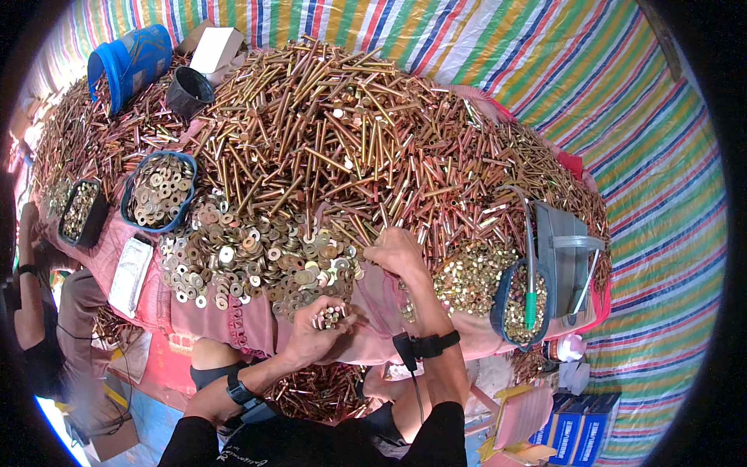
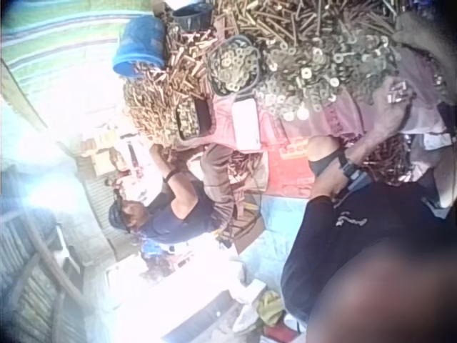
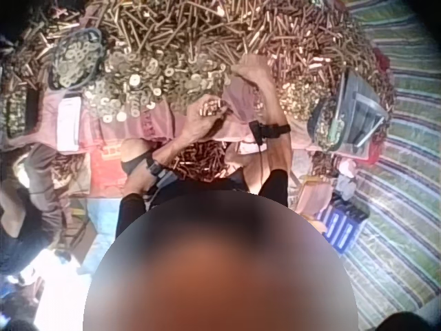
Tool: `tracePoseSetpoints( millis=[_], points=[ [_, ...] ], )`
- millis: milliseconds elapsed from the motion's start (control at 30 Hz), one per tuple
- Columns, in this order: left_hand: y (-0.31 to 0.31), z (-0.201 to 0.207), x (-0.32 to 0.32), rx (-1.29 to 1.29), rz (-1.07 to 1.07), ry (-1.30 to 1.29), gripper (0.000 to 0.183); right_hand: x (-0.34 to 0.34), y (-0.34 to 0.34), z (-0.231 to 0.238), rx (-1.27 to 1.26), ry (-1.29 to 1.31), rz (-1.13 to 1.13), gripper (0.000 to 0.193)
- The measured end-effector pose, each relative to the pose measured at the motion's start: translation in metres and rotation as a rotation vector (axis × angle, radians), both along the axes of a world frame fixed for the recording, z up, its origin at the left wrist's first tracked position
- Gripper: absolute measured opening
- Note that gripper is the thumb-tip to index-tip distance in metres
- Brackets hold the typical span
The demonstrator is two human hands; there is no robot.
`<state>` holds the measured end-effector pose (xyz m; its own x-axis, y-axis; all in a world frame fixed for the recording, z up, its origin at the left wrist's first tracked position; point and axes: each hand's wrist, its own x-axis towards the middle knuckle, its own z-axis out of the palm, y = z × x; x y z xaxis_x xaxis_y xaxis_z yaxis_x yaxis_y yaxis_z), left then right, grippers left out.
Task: The person sorts through a large pile of copper-colored metal rods and circular washers on a table by hand, picking out individual pieces and moving them to different areas of the pile or into containers.
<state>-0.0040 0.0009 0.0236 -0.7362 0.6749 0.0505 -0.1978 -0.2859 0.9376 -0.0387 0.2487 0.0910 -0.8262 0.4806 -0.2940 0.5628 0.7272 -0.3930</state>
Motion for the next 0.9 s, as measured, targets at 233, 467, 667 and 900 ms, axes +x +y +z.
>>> tracePoseSetpoints(
  millis=[233,467,667,900],
  points=[
    [0.004,0.000,0.001,0.031,0.075,-0.100,0.020,0.057,-0.009,-0.004,-0.572,0.116,-0.042,0.025],
    [0.001,0.003,-0.006,0.090,0.160,-0.247,0.025,0.110,-0.062,-0.023,-0.673,0.117,0.110,0.028],
    [0.000,0.010,-0.009,-0.125,0.197,-0.028,0.028,0.123,-0.066,-0.036,-0.378,0.280,0.343,0.030],
    [-0.009,0.007,-0.010,-0.013,-0.093,0.115,0.030,0.123,-0.066,-0.027,-0.253,0.396,0.500,0.020]
  ],
)
